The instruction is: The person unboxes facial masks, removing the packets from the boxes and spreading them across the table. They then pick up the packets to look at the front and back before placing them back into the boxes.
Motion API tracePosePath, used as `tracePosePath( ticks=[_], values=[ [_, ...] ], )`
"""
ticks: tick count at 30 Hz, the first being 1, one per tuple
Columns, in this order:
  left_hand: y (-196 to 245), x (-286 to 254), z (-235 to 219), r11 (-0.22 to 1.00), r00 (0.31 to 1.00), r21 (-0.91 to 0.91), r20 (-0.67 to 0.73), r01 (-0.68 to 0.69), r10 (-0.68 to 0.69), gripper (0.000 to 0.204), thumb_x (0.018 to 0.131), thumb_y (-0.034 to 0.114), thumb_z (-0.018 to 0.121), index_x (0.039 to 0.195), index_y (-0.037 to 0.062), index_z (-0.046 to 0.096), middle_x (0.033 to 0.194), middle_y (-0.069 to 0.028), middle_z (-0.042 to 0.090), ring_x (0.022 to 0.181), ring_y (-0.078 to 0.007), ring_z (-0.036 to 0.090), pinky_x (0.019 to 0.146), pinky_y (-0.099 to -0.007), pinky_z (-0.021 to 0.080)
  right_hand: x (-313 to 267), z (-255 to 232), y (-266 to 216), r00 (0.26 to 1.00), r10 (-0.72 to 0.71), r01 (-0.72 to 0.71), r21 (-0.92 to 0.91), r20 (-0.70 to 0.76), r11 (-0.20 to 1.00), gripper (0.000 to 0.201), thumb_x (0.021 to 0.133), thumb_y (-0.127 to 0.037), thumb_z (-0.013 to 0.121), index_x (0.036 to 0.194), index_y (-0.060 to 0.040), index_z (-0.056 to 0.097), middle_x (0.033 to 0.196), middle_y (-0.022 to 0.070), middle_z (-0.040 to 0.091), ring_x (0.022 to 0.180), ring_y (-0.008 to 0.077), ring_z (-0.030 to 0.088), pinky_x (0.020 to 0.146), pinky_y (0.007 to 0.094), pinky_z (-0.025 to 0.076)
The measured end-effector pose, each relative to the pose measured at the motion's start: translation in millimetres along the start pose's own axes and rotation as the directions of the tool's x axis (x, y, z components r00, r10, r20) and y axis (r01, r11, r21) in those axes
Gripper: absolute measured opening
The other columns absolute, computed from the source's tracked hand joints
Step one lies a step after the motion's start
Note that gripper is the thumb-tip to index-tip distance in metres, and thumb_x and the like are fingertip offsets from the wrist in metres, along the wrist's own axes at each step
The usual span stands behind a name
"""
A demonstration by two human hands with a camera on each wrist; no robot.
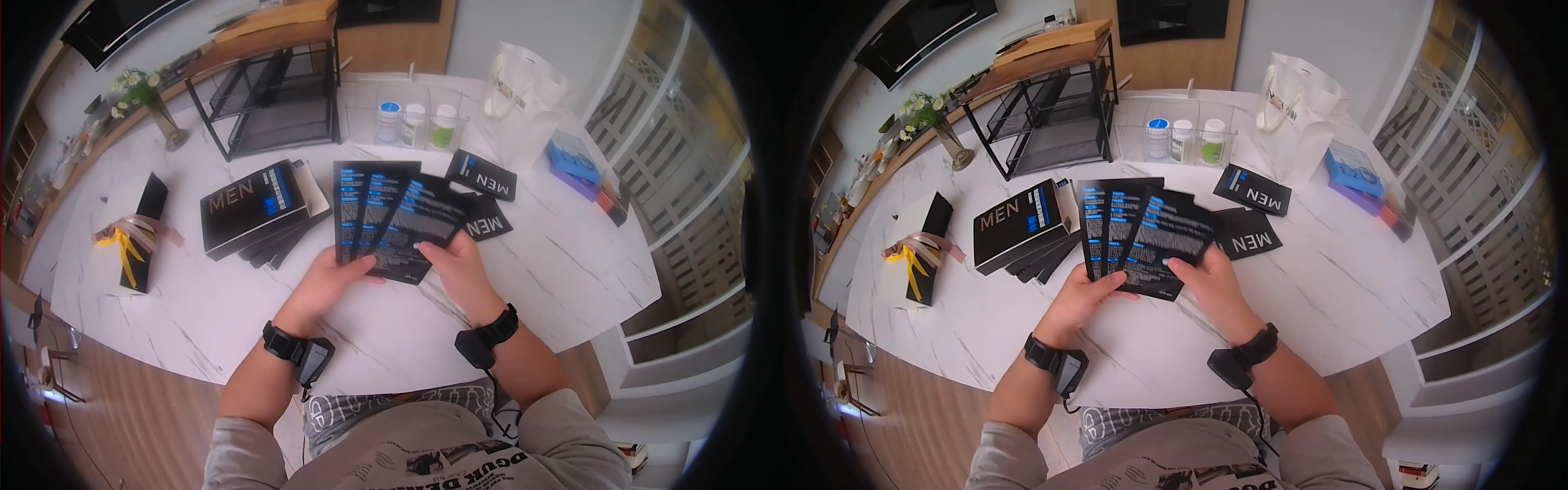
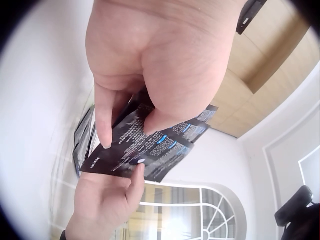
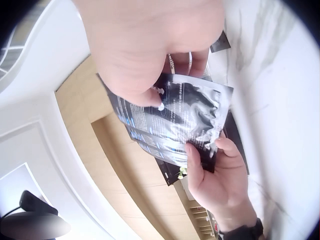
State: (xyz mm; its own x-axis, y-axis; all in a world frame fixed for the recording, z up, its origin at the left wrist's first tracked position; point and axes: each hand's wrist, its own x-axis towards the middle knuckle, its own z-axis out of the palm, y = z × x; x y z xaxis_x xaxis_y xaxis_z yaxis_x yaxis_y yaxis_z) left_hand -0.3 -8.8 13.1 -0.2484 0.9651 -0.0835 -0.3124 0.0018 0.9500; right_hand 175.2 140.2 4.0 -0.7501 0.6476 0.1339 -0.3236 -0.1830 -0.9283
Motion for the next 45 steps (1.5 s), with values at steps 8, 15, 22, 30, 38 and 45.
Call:
tracePosePath(
  ticks=[8, 15, 22, 30, 38, 45],
  values=[
    [6.2, -1.5, 8.2, 0.995, 0.995, 0.097, 0.089, 0.028, -0.036, 0.03, 0.097, 0.006, 0.057, 0.126, -0.0044, 0.057, 0.117, -0.0121, 0.065, 0.1, -0.0211, 0.065, 0.084, -0.0328, 0.058, -3.2, 1.8, -12.0, 0.995, 0.082, -0.092, 0.233, 0.051, 0.968, 0.041, 0.091, 0.002, 0.061, 0.131, -0.0036, 0.051, 0.125, 0.0062, 0.059, 0.115, 0.0185, 0.057, 0.099, 0.037, 0.047],
    [-0.4, 4.0, 7.4, 0.996, 0.997, 0.086, 0.074, 0.027, -0.034, 0.029, 0.097, 0.005, 0.057, 0.125, -0.0032, 0.059, 0.117, -0.0111, 0.066, 0.101, -0.0211, 0.065, 0.082, -0.0354, 0.06, -1.7, -0.4, -3.8, 1.0, -0.002, 0.003, 0.087, -0.01, 0.996, 0.043, 0.091, 0.002, 0.063, 0.131, -0.0034, 0.051, 0.123, 0.0061, 0.06, 0.114, 0.0169, 0.057, 0.098, 0.034, 0.047],
    [7.0, -2.2, 5.6, 0.979, 0.997, 0.202, 0.061, 0.04, -0.054, 0.03, 0.096, 0.009, 0.061, 0.123, -0.002, 0.06, 0.113, -0.0075, 0.068, 0.101, -0.0145, 0.064, 0.089, -0.0281, 0.051, -1.7, -0.5, -4.4, 1.0, 0.008, -0.009, -0.02, -0.015, 1.0, 0.037, 0.09, -0.003, 0.066, 0.126, -0.0015, 0.057, 0.117, 0.0049, 0.064, 0.107, 0.0129, 0.059, 0.092, 0.0296, 0.047],
    [-5.5, 6.9, -0.5, 0.993, 0.992, 0.104, -0.104, -0.054, 0.065, 0.023, 0.096, 0.007, 0.061, 0.117, -0.0014, 0.064, 0.11, -0.0071, 0.07, 0.099, -0.0135, 0.065, 0.09, -0.0291, 0.052, -1.9, 4.0, -0.1, 0.994, 0.103, -0.098, -0.097, 0.045, 0.99, 0.029, 0.092, -0.007, 0.067, 0.12, 0.0005, 0.063, 0.109, 0.0029, 0.068, 0.095, 0.0093, 0.06, 0.084, 0.0254, 0.049],
    [-2.2, 4.9, 1.3, 0.98, 0.998, 0.195, 0.019, 0.047, -0.052, 0.033, 0.093, 0.009, 0.066, 0.124, -0.0018, 0.061, 0.114, -0.0082, 0.068, 0.101, -0.0144, 0.063, 0.089, -0.0285, 0.051, 0.6, 4.2, 5.0, 0.999, 0.039, -0.037, 0.069, -0.02, 0.997, 0.031, 0.092, -0.005, 0.065, 0.122, 0.0014, 0.06, 0.112, 0.005, 0.067, 0.099, 0.0109, 0.061, 0.087, 0.0275, 0.05],
    [-5.0, 5.6, 5.3, 0.987, 0.995, 0.138, 0.047, 0.081, -0.088, 0.03, 0.091, 0.004, 0.066, 0.121, -0.0027, 0.061, 0.107, -0.0081, 0.069, 0.094, -0.0162, 0.067, 0.073, -0.0309, 0.058, 1.3, 4.0, 0.8, 0.997, 0.003, 0.007, 0.128, -0.078, 0.992, 0.03, 0.092, -0.005, 0.066, 0.12, 0.0022, 0.06, 0.113, 0.0062, 0.067, 0.1, 0.0125, 0.062, 0.089, 0.0291, 0.051]
  ],
)
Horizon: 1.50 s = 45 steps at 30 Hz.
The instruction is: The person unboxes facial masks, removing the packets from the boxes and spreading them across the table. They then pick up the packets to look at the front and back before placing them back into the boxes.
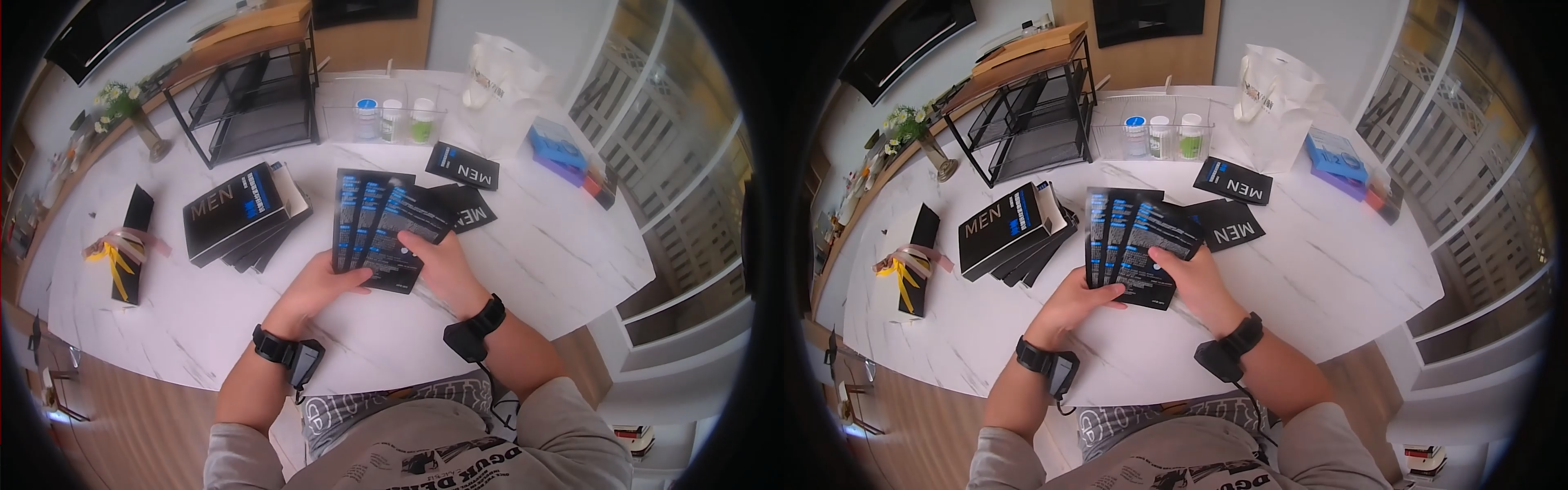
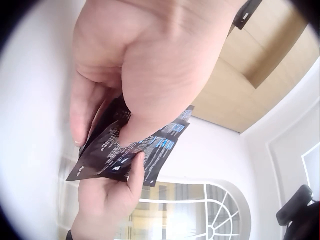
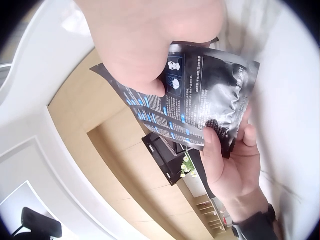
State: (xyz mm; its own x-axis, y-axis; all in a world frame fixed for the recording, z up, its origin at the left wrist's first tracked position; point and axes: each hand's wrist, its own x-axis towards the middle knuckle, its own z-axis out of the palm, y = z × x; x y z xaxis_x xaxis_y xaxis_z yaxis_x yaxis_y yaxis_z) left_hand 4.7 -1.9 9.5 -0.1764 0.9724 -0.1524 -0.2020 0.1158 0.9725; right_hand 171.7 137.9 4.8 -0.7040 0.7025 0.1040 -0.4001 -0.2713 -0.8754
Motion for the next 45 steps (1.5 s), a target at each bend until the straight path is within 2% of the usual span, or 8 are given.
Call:
tracePosePath(
  ticks=[7, 13, 20, 24, 27, 31, 35, 45],
  values=[
    [-1.8, -1.0, 6.2, 0.986, 0.978, 0.16, 0.195, 0.047, -0.078, 0.022, 0.097, 0.01, 0.061, 0.116, -0.0006, 0.062, 0.098, -0.0083, 0.07, 0.085, -0.0157, 0.067, 0.07, -0.0292, 0.056, -6.0, 6.3, 1.2, 0.986, 0.113, -0.103, -0.086, 0.123, 0.991, 0.036, 0.092, -0.008, 0.068, 0.124, 0.0012, 0.055, 0.109, 0.0062, 0.066, 0.097, 0.0129, 0.062, 0.086, 0.0285, 0.052],
    [-2.0, -0.9, 2.6, 0.94, 0.994, 0.335, 0.105, -0.063, 0.029, 0.028, 0.098, 0.008, 0.054, 0.124, -0.0022, 0.056, 0.109, -0.0124, 0.063, 0.089, -0.0176, 0.066, 0.074, -0.0293, 0.055, -1.6, 1.7, 16.0, 0.946, -0.323, 0.261, -0.638, 0.021, 0.724, 0.081, 0.08, -0.018, 0.081, 0.144, -0.002, 0.034, 0.119, 0.0122, 0.057, 0.108, 0.0176, 0.057, 0.091, 0.0334, 0.047],
    [1.5, -7.2, 12.7, 0.391, 0.854, 0.806, 0.248, -0.444, 0.458, 0.08, 0.085, 0.017, 0.071, 0.15, 0.0023, 0.028, 0.153, -0.0266, 0.02, 0.115, -0.0435, 0.055, 0.09, -0.0411, 0.052, -22.1, 13.4, 21.8, 0.92, -0.17, 0.363, -0.608, 0.352, 0.706, 0.077, 0.085, -0.019, 0.077, 0.146, -0.0013, 0.034, 0.128, 0.0143, 0.053, 0.114, 0.0221, 0.055, 0.095, 0.0349, 0.047],
    [5.7, -9.7, 15.2, 0.491, 0.856, 0.743, 0.214, -0.456, 0.471, 0.088, 0.077, 0.008, 0.077, 0.15, 0.0071, 0.029, 0.154, -0.0189, 0.025, 0.085, -0.0209, 0.059, 0.076, -0.0309, 0.053, -15.2, 9.0, 18.8, 0.96, -0.22, 0.28, -0.583, 0.173, 0.763, 0.036, 0.095, -0.013, 0.063, 0.128, -0.0008, 0.056, 0.117, 0.0091, 0.063, 0.11, 0.017, 0.056, 0.092, 0.033, 0.048],
    [5.1, -6.3, 16.0, 0.577, 0.847, 0.761, -0.071, -0.296, 0.527, 0.075, 0.08, 0.008, 0.076, 0.144, 0.0055, 0.04, 0.149, -0.0167, 0.032, 0.083, -0.0187, 0.058, 0.071, -0.03, 0.052, -9.0, 1.6, 10.3, 0.969, -0.204, 0.247, -0.502, 0.141, 0.829, 0.032, 0.092, -0.009, 0.064, 0.123, 0.0002, 0.06, 0.116, 0.0085, 0.065, 0.101, 0.0184, 0.06, 0.089, 0.0322, 0.049],
    [1.0, 0.6, 0.4, 0.427, 0.828, 0.848, 0.025, -0.315, 0.56, 0.071, 0.083, 0.011, 0.074, 0.144, 0.0036, 0.038, 0.134, -0.0155, 0.048, 0.102, -0.0245, 0.058, 0.085, -0.0313, 0.049, -10.5, 3.4, -1.3, 0.971, -0.124, 0.221, -0.58, 0.202, 0.784, 0.037, 0.088, -0.01, 0.071, 0.121, 0.0012, 0.061, 0.113, 0.0081, 0.066, 0.098, 0.0163, 0.061, 0.087, 0.0306, 0.05],
    [-8.6, 5.7, -2.2, 0.849, 0.952, 0.453, -0.001, -0.271, 0.305, 0.059, 0.09, 0.002, 0.065, 0.141, 0.0, 0.036, 0.128, -0.0154, 0.054, 0.124, -0.0209, 0.051, 0.103, -0.0336, 0.042, -6.7, 1.3, 5.8, 0.991, 0.05, 0.024, -0.537, 0.123, 0.843, 0.038, 0.085, -0.011, 0.075, 0.118, 0.0013, 0.062, 0.105, 0.0073, 0.069, 0.092, 0.0128, 0.063, 0.082, 0.0291, 0.052],
    [-28.4, 13.7, -12.9, 0.866, 0.964, 0.435, 0.02, -0.248, 0.266, 0.045, 0.088, 0.003, 0.065, 0.131, 0.0021, 0.048, 0.115, -0.0156, 0.065, 0.106, -0.0236, 0.063, 0.092, -0.0341, 0.049, -11.7, 6.6, 6.2, 0.986, -0.077, 0.152, -0.603, 0.149, 0.783, 0.027, 0.087, -0.015, 0.073, 0.108, 0.0006, 0.066, 0.089, 0.009, 0.072, 0.077, 0.0131, 0.064, 0.069, 0.0297, 0.053]
  ],
)
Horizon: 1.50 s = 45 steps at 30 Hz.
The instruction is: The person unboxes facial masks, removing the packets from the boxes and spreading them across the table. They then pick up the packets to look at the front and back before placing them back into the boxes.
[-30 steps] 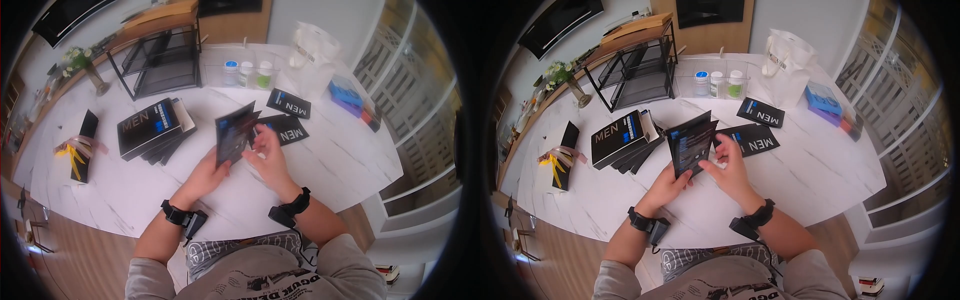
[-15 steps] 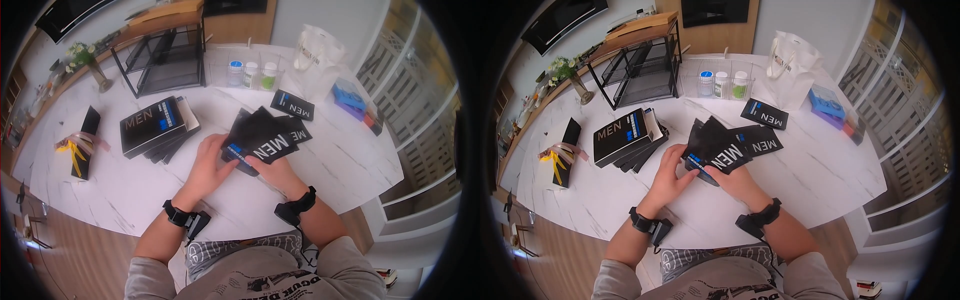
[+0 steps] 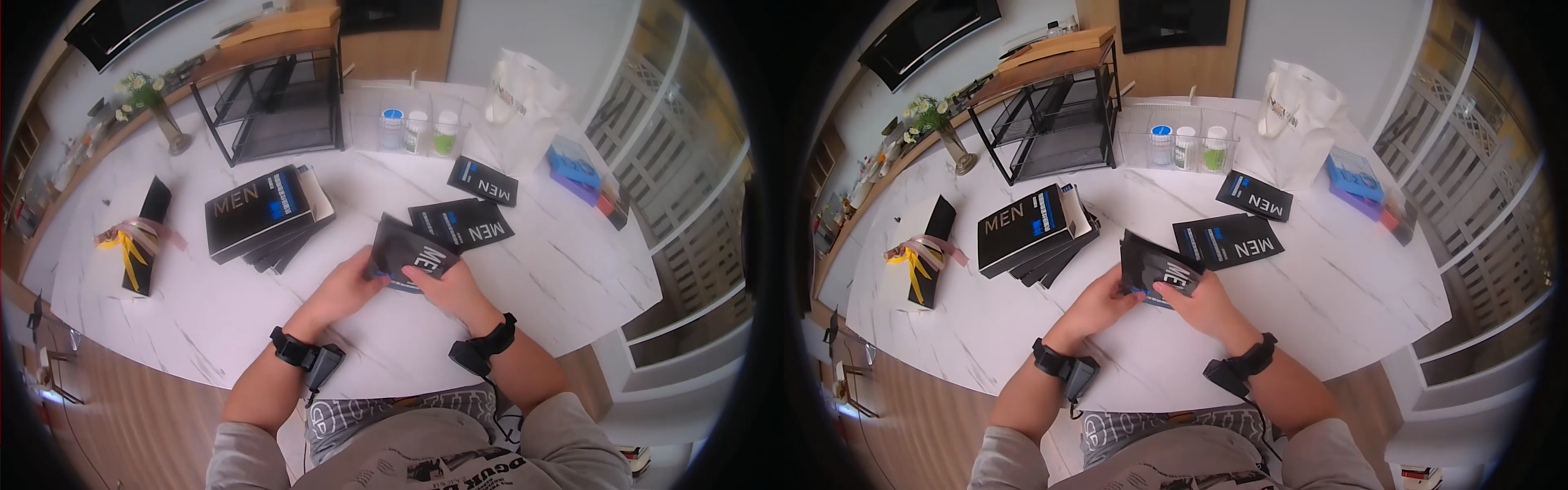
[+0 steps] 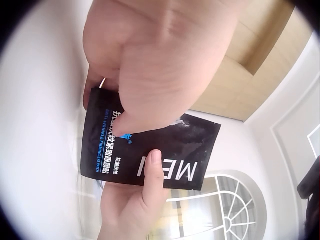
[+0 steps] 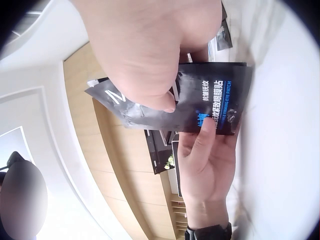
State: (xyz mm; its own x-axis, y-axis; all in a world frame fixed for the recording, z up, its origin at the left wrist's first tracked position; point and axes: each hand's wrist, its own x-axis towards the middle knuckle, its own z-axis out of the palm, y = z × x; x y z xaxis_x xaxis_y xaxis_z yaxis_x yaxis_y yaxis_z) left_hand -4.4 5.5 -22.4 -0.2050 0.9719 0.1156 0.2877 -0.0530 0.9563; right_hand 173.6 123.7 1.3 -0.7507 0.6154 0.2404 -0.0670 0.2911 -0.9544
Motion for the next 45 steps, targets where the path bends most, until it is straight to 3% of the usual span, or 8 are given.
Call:
tracePosePath(
  ticks=[15, 25, 29, 34, 36, 38, 40, 45],
  values=[
    [21.4, -4.4, -9.9, 0.99, 0.998, -0.128, 0.033, 0.055, -0.051, 0.035, 0.093, -0.007, 0.058, 0.127, 0.0005, 0.054, 0.111, -0.0031, 0.064, 0.103, -0.011, 0.058, 0.091, -0.0259, 0.045, 2.3, -8.2, 4.0, 0.969, -0.247, 0.249, -0.157, 0.031, 0.956, 0.026, 0.091, -0.022, 0.069, 0.101, 0.0016, 0.067, 0.073, 0.0139, 0.068, 0.06, 0.022, 0.063, 0.058, 0.0354, 0.05],
    [45.8, -8.0, -23.0, 0.979, 0.984, -0.091, 0.019, 0.18, -0.179, 0.034, 0.093, 0.002, 0.06, 0.127, 0.0024, 0.053, 0.102, -0.0006, 0.063, 0.075, -0.0051, 0.053, 0.059, -0.0212, 0.043, 1.9, -19.5, -5.5, 0.975, 0.182, -0.198, 0.133, 0.124, 0.971, 0.031, 0.096, -0.026, 0.063, 0.095, 0.0049, 0.066, 0.067, 0.0075, 0.067, 0.054, 0.0124, 0.064, 0.048, 0.0257, 0.05],
    [60.6, -10.4, -25.7, 0.982, 0.982, -0.016, -0.03, 0.187, -0.187, 0.035, 0.091, 0.009, 0.067, 0.124, 0.0021, 0.057, 0.095, -0.0024, 0.064, 0.071, -0.0068, 0.055, 0.061, -0.0232, 0.046, 5.4, -21.9, -12.1, 0.965, 0.221, -0.252, 0.274, 0.139, 0.928, 0.024, 0.099, -0.022, 0.059, 0.105, 0.0007, 0.064, 0.073, 0.0044, 0.066, 0.052, 0.0107, 0.061, 0.045, 0.0241, 0.045],
    [110.1, -38.5, -77.7, 0.865, 0.99, 0.5, -0.136, 0.034, 0.039, 0.04, 0.088, 0.01, 0.072, 0.126, 0.0044, 0.058, 0.101, -0.0035, 0.064, 0.068, -0.0076, 0.06, 0.06, -0.0222, 0.049, 10.5, -25.5, -6.1, 0.972, 0.234, -0.223, 0.459, 0.033, 0.86, 0.019, 0.1, -0.019, 0.058, 0.105, -0.0019, 0.063, 0.075, 0.0017, 0.064, 0.05, 0.0081, 0.056, 0.044, 0.0214, 0.042],
    [126.9, -49.2, -114.1, 0.893, 0.979, 0.446, -0.203, 0.066, 0.028, 0.05, 0.082, 0.008, 0.077, 0.128, 0.0032, 0.057, 0.106, -0.0049, 0.064, 0.092, -0.0133, 0.063, 0.082, -0.0264, 0.051, 12.5, -25.5, -5.4, 0.98, 0.197, -0.176, 0.493, 0.009, 0.852, 0.017, 0.1, -0.017, 0.057, 0.106, -0.0026, 0.061, 0.077, 0.0013, 0.063, 0.05, 0.0076, 0.052, 0.044, 0.0213, 0.041],
    [134.7, -49.5, -145.6, 0.404, 0.949, 0.909, -0.213, 0.105, 0.233, 0.08, 0.069, 0.017, 0.087, 0.139, 0.0058, 0.049, 0.134, -0.0152, 0.053, 0.124, -0.0306, 0.051, 0.105, -0.0387, 0.042, 12.6, -25.7, -2.8, 0.986, 0.169, -0.142, 0.535, -0.002, 0.833, 0.016, 0.101, -0.016, 0.056, 0.107, -0.0027, 0.06, 0.078, 0.0014, 0.062, 0.05, 0.0076, 0.051, 0.044, 0.0214, 0.04],
    [127.8, -51.1, -174.8, 0.343, 0.961, 0.908, -0.273, 0.239, 0.052, 0.096, 0.064, 0.024, 0.089, 0.146, 0.0065, 0.04, 0.143, -0.0193, 0.044, 0.133, -0.033, 0.044, 0.112, -0.0399, 0.037, 11.9, -24.6, -4.0, 0.984, 0.176, -0.149, 0.579, 0.01, 0.802, 0.015, 0.101, -0.016, 0.055, 0.107, -0.0027, 0.06, 0.079, 0.001, 0.061, 0.052, 0.0076, 0.05, 0.045, 0.0212, 0.04],
    [128.3, -32.5, -186.2, 0.553, 0.924, 0.748, -0.228, 0.368, -0.307, 0.107, 0.059, 0.023, 0.089, 0.151, 0.014, 0.035, 0.144, -0.0164, 0.043, 0.131, -0.0328, 0.046, 0.112, -0.0385, 0.037, 9.6, -26.6, -7.4, 0.979, 0.198, -0.178, 0.634, 0.039, 0.753, 0.015, 0.101, -0.017, 0.054, 0.109, -0.0035, 0.058, 0.082, 0.0001, 0.06, 0.055, 0.0074, 0.049, 0.048, 0.0212, 0.039]
  ],
)
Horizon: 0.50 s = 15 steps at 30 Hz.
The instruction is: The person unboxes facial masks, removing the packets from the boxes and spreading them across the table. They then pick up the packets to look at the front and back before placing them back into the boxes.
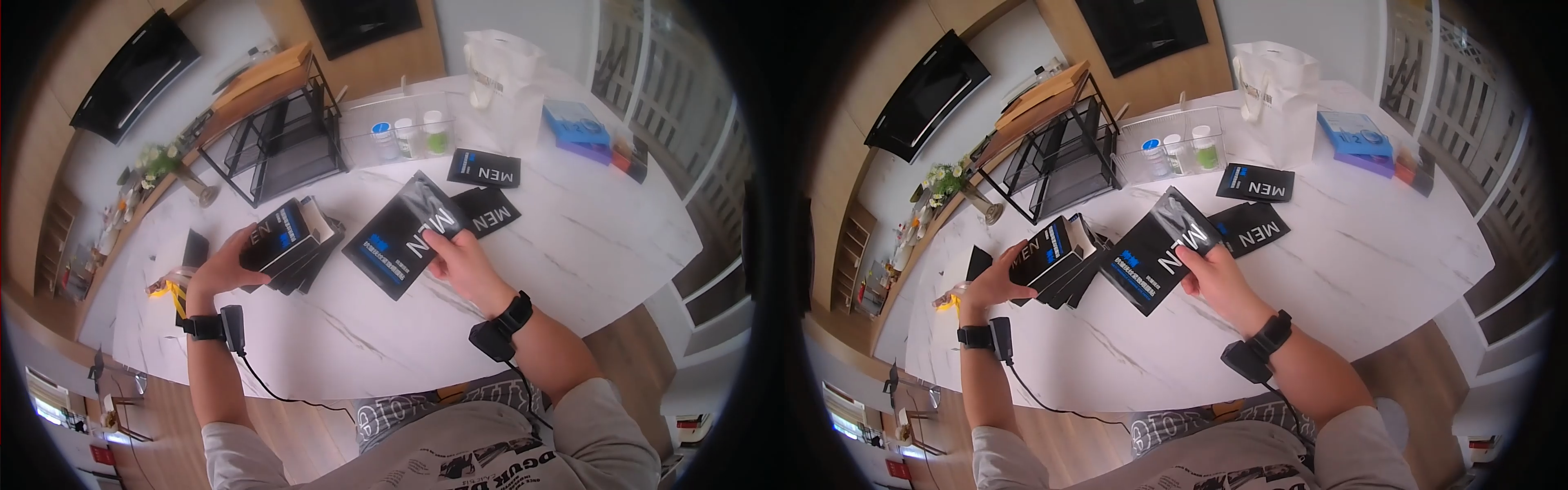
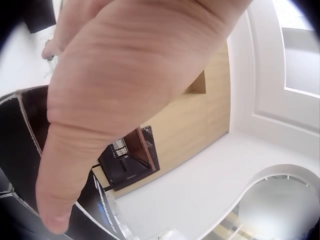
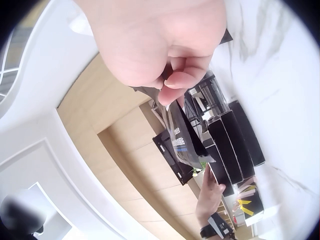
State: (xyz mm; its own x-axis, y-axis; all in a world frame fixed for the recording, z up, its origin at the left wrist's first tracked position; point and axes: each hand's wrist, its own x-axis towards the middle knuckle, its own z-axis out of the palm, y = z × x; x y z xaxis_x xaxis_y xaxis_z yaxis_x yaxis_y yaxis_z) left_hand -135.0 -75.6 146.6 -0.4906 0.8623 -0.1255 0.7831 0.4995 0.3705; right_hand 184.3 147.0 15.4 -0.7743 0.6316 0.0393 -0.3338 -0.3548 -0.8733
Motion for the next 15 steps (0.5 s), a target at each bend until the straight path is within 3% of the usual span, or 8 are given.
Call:
tracePosePath(
  ticks=[1, 5, 7, 9, 10, 13, 15],
  values=[
    [7.5, 0.0, 0.8, 0.997, 0.998, -0.053, 0.038, 0.05, -0.048, 0.107, 0.058, 0.022, 0.089, 0.151, 0.0165, 0.035, 0.143, -0.0152, 0.045, 0.129, -0.0324, 0.047, 0.112, -0.0381, 0.037, -0.4, -0.6, -0.9, 1.0, 0.003, -0.003, 0.02, 0.007, 1.0, 0.015, 0.101, -0.017, 0.055, 0.109, -0.0041, 0.058, 0.083, 0.0, 0.059, 0.056, 0.0074, 0.049, 0.049, 0.0214, 0.039],
    [12.2, -2.0, 1.6, 0.99, 0.987, -0.03, -0.086, -0.141, 0.138, 0.104, 0.054, 0.014, 0.087, 0.147, 0.0128, 0.04, 0.136, -0.0129, 0.047, 0.129, -0.0299, 0.048, 0.11, -0.0356, 0.037, -1.8, -1.1, -7.0, 0.999, -0.024, 0.02, 0.177, 0.021, 0.984, 0.013, 0.1, -0.017, 0.057, 0.107, -0.0063, 0.058, 0.083, -0.0007, 0.058, 0.057, 0.0078, 0.047, 0.05, 0.0225, 0.038],
    [21.6, -7.3, 6.1, 0.955, 0.943, 0.049, -0.149, -0.294, 0.298, 0.104, 0.053, 0.012, 0.089, 0.146, 0.013, 0.04, 0.136, -0.0148, 0.044, 0.124, -0.0325, 0.049, 0.107, -0.0382, 0.041, 0.2, -6.5, -6.4, 1.0, 0.002, -0.001, 0.275, -0.005, 0.962, 0.013, 0.098, -0.018, 0.06, 0.105, -0.0068, 0.057, 0.083, -0.0005, 0.058, 0.057, 0.0097, 0.049, 0.051, 0.0245, 0.038],
    [47.1, -12.4, 13.7, 0.894, 0.887, 0.027, -0.109, -0.448, 0.448, 0.108, 0.05, 0.009, 0.09, 0.146, 0.0109, 0.041, 0.136, -0.0156, 0.042, 0.124, -0.0332, 0.048, 0.108, -0.0378, 0.039, 1.9, -7.2, -5.0, 0.999, -0.05, 0.049, 0.359, -0.007, 0.932, 0.014, 0.098, -0.018, 0.06, 0.105, -0.0059, 0.057, 0.083, 0.0004, 0.059, 0.057, 0.0103, 0.051, 0.051, 0.025, 0.039],
    [59.3, -16.8, 18.2, 0.89, 0.884, 0.036, -0.104, -0.455, 0.457, 0.107, 0.05, 0.009, 0.09, 0.145, 0.0111, 0.041, 0.136, -0.0156, 0.041, 0.125, -0.0331, 0.048, 0.108, -0.0378, 0.04, 3.5, -6.9, -3.9, 0.998, -0.05, 0.063, 0.382, -0.044, 0.922, 0.016, 0.098, -0.018, 0.06, 0.101, -0.0021, 0.059, 0.081, 0.0029, 0.061, 0.055, 0.0113, 0.054, 0.05, 0.0264, 0.042],
    [79.2, -23.5, 30.8, 0.892, 0.886, 0.034, -0.109, -0.45, 0.451, 0.108, 0.048, 0.007, 0.09, 0.145, 0.0106, 0.042, 0.138, -0.0159, 0.04, 0.124, -0.0325, 0.048, 0.108, -0.0374, 0.04, 7.3, -11.7, 3.0, 0.982, -0.117, 0.124, 0.039, -0.151, 0.992, 0.02, 0.098, -0.018, 0.06, 0.096, 0.0013, 0.06, 0.077, 0.0061, 0.063, 0.053, 0.0126, 0.056, 0.048, 0.0279, 0.045],
    [85.4, -25.5, 37.8, 0.897, 0.89, 0.062, -0.114, -0.437, 0.441, 0.109, 0.047, 0.007, 0.09, 0.145, 0.0112, 0.043, 0.14, -0.0162, 0.039, 0.123, -0.0323, 0.048, 0.108, -0.0374, 0.04, 8.5, -12.4, 5.9, 0.973, -0.131, 0.14, 0.036, -0.189, 0.989, 0.022, 0.098, -0.019, 0.059, 0.095, 0.0033, 0.061, 0.076, 0.0089, 0.065, 0.053, 0.0142, 0.059, 0.047, 0.0285, 0.047]
  ],
)
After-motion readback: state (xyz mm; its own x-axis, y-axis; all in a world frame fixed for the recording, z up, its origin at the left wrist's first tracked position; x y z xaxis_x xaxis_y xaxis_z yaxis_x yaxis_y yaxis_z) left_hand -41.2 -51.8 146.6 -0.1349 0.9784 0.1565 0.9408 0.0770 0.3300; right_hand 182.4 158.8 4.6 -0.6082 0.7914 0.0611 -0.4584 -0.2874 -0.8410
